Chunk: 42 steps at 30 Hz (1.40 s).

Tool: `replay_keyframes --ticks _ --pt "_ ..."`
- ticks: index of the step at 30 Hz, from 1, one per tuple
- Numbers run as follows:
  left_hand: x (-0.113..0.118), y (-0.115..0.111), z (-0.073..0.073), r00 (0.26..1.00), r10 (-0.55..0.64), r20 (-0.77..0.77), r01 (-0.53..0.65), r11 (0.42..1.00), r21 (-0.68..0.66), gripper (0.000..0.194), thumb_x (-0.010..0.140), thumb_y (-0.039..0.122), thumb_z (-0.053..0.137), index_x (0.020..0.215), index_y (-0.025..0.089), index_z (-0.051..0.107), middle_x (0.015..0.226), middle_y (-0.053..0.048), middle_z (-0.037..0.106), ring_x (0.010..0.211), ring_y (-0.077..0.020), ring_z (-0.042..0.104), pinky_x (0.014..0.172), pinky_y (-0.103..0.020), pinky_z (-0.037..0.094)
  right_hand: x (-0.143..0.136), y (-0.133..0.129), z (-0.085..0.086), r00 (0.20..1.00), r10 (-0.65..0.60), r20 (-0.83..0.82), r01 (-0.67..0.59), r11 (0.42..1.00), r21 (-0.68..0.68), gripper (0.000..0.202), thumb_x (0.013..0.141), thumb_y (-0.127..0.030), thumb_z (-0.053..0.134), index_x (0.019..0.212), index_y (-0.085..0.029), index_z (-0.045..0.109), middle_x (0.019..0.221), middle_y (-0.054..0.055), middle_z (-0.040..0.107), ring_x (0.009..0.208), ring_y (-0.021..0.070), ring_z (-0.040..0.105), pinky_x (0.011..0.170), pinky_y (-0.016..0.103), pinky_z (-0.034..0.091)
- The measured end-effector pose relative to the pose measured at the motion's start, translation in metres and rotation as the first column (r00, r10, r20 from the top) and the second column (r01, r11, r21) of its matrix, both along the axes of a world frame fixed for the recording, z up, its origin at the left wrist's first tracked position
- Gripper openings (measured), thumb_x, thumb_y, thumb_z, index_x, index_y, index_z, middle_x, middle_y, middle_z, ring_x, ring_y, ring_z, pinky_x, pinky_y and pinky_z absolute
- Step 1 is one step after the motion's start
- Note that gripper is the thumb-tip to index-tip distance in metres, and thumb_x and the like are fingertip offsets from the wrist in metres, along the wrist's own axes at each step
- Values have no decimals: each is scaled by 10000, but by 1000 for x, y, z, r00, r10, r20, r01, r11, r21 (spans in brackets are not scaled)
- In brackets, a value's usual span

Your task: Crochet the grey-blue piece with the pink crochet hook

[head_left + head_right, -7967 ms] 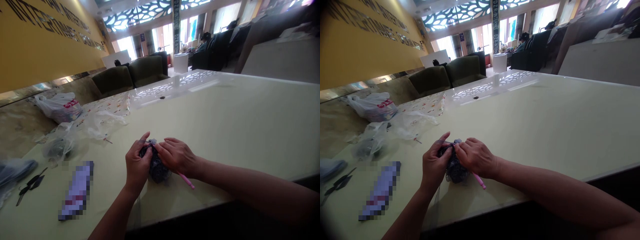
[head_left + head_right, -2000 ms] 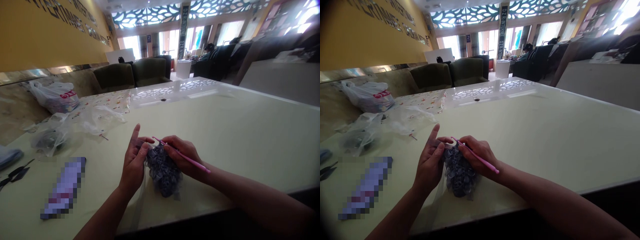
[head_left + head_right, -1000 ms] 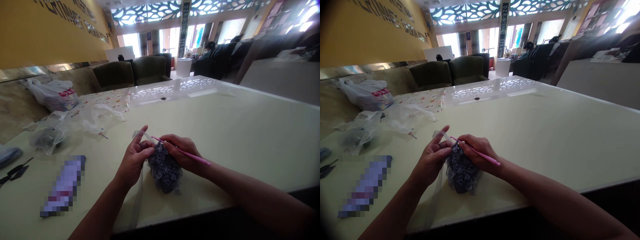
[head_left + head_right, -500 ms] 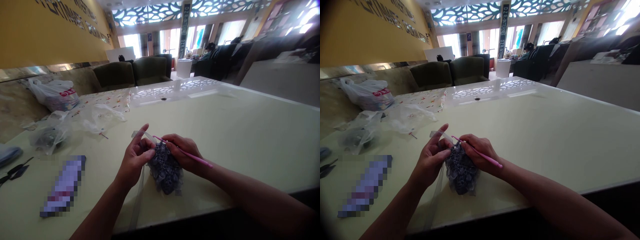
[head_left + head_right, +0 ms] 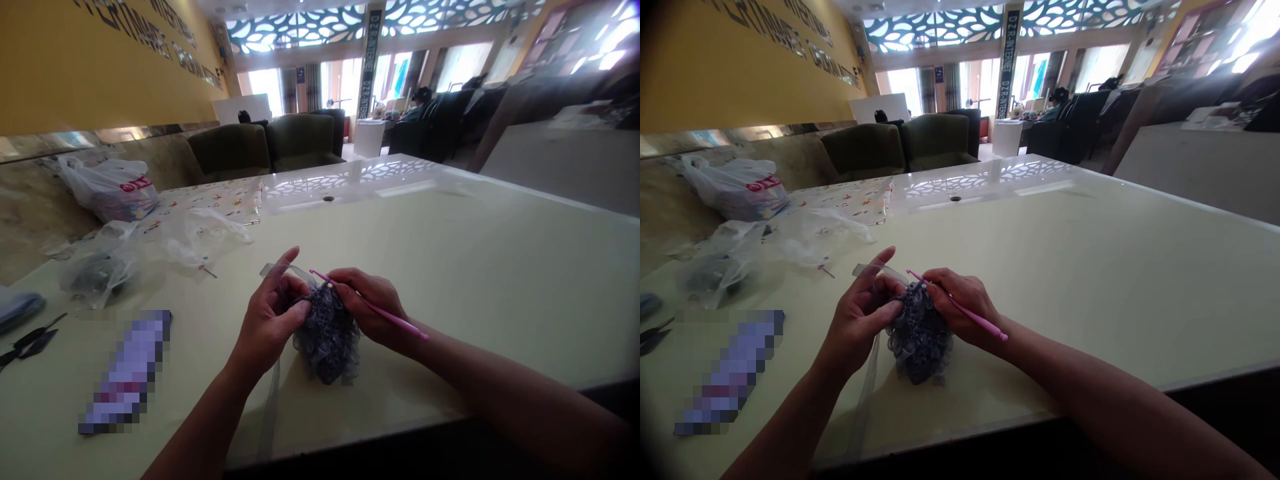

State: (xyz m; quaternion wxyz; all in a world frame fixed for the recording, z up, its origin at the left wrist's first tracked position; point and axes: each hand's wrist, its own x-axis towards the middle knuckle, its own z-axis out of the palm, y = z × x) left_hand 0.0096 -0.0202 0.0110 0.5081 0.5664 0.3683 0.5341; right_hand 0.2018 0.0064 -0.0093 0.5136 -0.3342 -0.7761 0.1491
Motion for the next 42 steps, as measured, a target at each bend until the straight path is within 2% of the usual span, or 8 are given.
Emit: replay_keyframes --ticks 8,15,18,24,28,35,39,42 --pt "-1 0 -1 999 22 -46 -20 999 40 667 820 180 685 1449 292 491 870 1 607 741 -124 549 691 -253 468 0 2 -2 1000 -21 20 21 1000 23 202 975 -258 487 984 -176 672 770 9 711 587 85 601 574 181 467" --pt "0 -2 3 996 52 -70 -51 999 16 638 838 195 670 1445 268 488 863 -1 596 737 -120 529 682 -249 446 2 2 -5 999 -36 28 32 989 144 198 983 -246 493 1024 -186 677 794 17 728 621 102 644 606 200 500" --pt "0 1 4 999 27 -18 -27 999 -22 632 824 202 684 1428 245 501 840 1 594 736 -119 520 686 -245 437 5 2 -2 999 9 48 -18 984 178 218 984 -244 488 1064 -219 689 848 15 745 696 118 685 673 218 535" --pt "-5 6 1 999 -10 45 14 996 -84 607 815 195 692 1396 259 528 833 0 603 815 -144 559 752 -260 432 12 8 9 971 229 74 -236 967 95 210 982 -254 501 1045 -196 693 869 30 735 725 115 678 665 211 525" --pt "-7 5 1 999 -14 29 16 996 -89 578 821 197 687 1378 252 543 833 0 594 767 -126 523 712 -245 409 13 10 9 975 200 93 -206 977 54 190 984 -228 508 1044 -184 682 900 34 735 738 109 669 676 203 514" --pt "-7 5 2 999 -21 32 24 995 -95 563 815 210 697 1358 251 556 845 -8 597 757 -130 515 685 -250 402 10 7 5 987 112 117 -123 988 89 196 991 -235 486 1059 -185 663 889 28 731 717 108 662 654 199 500" --pt "-6 7 1 999 -36 37 40 993 -108 574 798 201 712 1351 235 562 815 -3 602 748 -128 519 688 -249 404 9 5 5 982 152 113 -169 973 158 187 983 -194 487 1088 -185 643 893 32 712 742 108 652 685 204 504" --pt "-6 8 2 998 -52 36 55 992 -115 579 789 201 718 1346 219 561 805 -1 602 750 -125 520 694 -247 405 11 6 8 965 238 111 -255 952 170 178 984 -183 501 1095 -170 639 899 45 689 756 106 635 685 207 502"
